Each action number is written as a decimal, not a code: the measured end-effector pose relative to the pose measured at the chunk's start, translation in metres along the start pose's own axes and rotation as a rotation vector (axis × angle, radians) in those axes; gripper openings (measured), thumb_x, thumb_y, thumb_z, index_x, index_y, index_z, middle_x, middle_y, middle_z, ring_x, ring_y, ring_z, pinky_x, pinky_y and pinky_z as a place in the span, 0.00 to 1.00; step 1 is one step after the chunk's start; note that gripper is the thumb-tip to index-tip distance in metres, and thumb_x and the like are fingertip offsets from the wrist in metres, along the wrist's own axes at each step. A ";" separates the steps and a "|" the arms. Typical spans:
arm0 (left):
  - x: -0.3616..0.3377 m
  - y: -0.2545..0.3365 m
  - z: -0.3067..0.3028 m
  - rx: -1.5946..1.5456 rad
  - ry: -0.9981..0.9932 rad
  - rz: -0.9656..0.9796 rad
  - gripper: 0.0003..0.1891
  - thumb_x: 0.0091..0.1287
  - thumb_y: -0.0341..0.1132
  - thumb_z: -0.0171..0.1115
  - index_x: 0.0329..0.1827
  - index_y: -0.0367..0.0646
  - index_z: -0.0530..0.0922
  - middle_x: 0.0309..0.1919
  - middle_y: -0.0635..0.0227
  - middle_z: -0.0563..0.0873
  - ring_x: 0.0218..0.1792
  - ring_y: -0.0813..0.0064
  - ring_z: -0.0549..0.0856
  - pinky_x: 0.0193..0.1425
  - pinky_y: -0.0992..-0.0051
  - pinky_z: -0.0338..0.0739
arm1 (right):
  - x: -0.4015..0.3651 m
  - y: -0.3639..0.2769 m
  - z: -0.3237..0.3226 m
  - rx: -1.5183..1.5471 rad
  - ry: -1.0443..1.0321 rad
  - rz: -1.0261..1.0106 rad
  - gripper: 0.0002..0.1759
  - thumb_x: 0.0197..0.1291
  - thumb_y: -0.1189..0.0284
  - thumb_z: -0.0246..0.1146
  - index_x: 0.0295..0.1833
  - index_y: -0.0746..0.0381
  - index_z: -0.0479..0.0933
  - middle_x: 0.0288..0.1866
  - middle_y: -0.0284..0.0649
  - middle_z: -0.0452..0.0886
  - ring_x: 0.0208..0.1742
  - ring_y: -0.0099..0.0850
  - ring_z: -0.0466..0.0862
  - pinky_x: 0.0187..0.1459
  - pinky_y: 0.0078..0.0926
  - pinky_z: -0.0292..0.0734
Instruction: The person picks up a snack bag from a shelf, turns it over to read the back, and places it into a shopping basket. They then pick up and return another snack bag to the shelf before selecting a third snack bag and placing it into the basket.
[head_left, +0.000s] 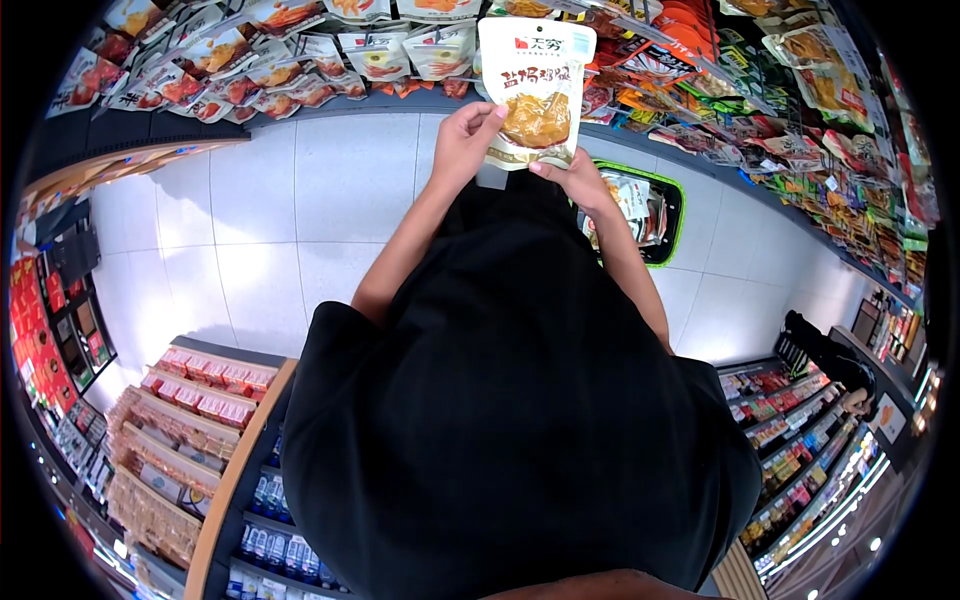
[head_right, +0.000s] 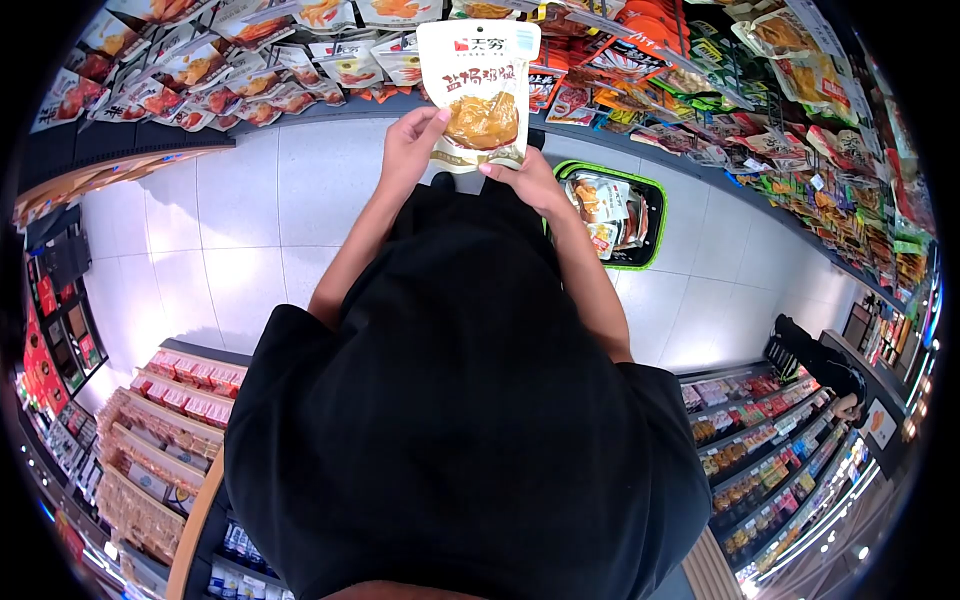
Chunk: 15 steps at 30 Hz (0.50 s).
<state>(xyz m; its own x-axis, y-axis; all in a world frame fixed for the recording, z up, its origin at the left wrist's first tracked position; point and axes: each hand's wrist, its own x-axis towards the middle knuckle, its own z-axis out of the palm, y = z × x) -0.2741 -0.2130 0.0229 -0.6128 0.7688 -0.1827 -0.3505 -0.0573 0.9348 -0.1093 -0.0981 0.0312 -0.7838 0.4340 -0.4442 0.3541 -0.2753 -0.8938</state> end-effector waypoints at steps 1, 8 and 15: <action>0.000 0.001 0.000 -0.009 -0.005 0.000 0.13 0.69 0.36 0.61 0.42 0.32 0.80 0.33 0.66 0.87 0.33 0.87 0.82 0.37 0.85 0.75 | 0.000 0.000 0.000 -0.008 0.001 -0.008 0.21 0.56 0.75 0.69 0.56 0.66 0.76 0.53 0.35 0.82 0.53 0.23 0.78 0.59 0.24 0.70; 0.003 -0.004 -0.002 0.033 -0.030 -0.022 0.12 0.68 0.36 0.64 0.38 0.33 0.80 0.31 0.67 0.86 0.30 0.87 0.82 0.34 0.86 0.75 | 0.002 0.002 -0.001 -0.070 -0.007 -0.045 0.21 0.56 0.75 0.69 0.56 0.66 0.76 0.52 0.36 0.82 0.53 0.23 0.78 0.58 0.24 0.70; 0.000 0.003 0.001 -0.024 -0.020 -0.001 0.13 0.68 0.37 0.63 0.39 0.32 0.80 0.32 0.67 0.86 0.31 0.87 0.82 0.35 0.86 0.75 | 0.001 0.001 0.001 -0.111 -0.019 -0.046 0.22 0.56 0.75 0.69 0.56 0.66 0.76 0.52 0.36 0.82 0.53 0.23 0.78 0.58 0.24 0.71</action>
<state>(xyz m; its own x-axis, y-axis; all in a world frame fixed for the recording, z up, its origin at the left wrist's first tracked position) -0.2745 -0.2128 0.0257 -0.5980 0.7817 -0.1769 -0.3682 -0.0719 0.9270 -0.1104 -0.0982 0.0300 -0.8095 0.4278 -0.4020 0.3708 -0.1583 -0.9151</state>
